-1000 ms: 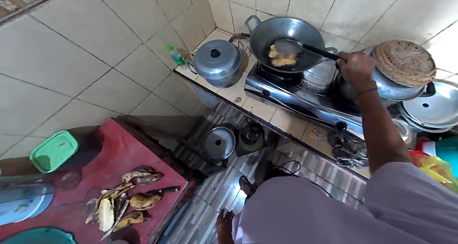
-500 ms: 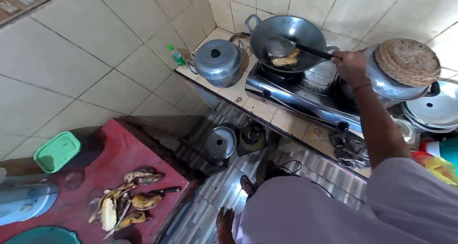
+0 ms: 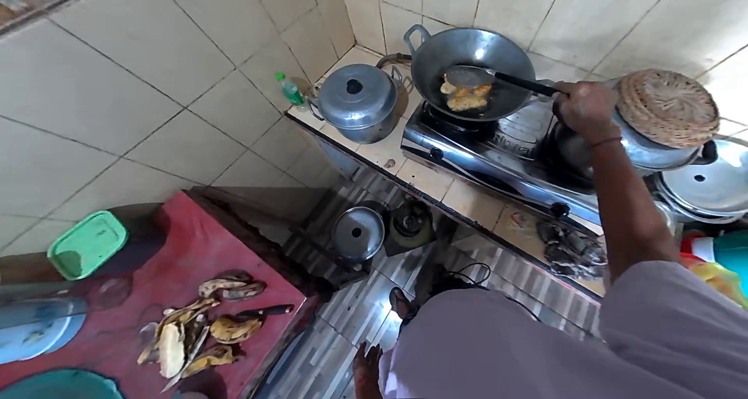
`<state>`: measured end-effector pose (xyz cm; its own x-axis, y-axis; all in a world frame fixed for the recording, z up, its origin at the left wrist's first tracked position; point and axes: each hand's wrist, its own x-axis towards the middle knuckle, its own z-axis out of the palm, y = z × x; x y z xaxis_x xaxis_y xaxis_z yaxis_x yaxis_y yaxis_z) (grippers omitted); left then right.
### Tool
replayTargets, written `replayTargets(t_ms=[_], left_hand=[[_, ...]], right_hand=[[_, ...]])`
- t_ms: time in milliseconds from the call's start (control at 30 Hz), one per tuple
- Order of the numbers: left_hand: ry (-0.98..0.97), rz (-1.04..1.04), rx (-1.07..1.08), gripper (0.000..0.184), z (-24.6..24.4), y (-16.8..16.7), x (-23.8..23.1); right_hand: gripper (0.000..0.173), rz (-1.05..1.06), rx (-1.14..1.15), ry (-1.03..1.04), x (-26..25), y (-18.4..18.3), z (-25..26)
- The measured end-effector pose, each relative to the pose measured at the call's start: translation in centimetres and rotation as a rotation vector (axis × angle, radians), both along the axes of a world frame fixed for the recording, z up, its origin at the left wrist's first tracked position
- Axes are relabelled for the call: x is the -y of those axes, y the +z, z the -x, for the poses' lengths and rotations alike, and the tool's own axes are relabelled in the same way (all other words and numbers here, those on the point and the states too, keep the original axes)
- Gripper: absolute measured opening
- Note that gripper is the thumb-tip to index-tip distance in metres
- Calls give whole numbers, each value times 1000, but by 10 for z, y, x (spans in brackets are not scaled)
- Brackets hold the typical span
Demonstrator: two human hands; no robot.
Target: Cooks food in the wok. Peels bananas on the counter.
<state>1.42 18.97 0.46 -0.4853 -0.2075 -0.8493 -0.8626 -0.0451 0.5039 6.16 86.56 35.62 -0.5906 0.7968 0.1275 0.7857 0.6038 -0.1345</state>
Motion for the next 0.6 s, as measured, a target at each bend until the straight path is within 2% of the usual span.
replayTargets(t_ms=[233,400,600], left_hand=[[23,-11,4,46,0,-9,0],[30,-32,-2,48,2,-4,-2],[-11,-4,-20,47,-8,-5,5]], right_hand=[[37,-71,-67,11,-9,8,20],[35,-114,0,103,-22,-2,43],[33,-134,73,124,-23,5,38]])
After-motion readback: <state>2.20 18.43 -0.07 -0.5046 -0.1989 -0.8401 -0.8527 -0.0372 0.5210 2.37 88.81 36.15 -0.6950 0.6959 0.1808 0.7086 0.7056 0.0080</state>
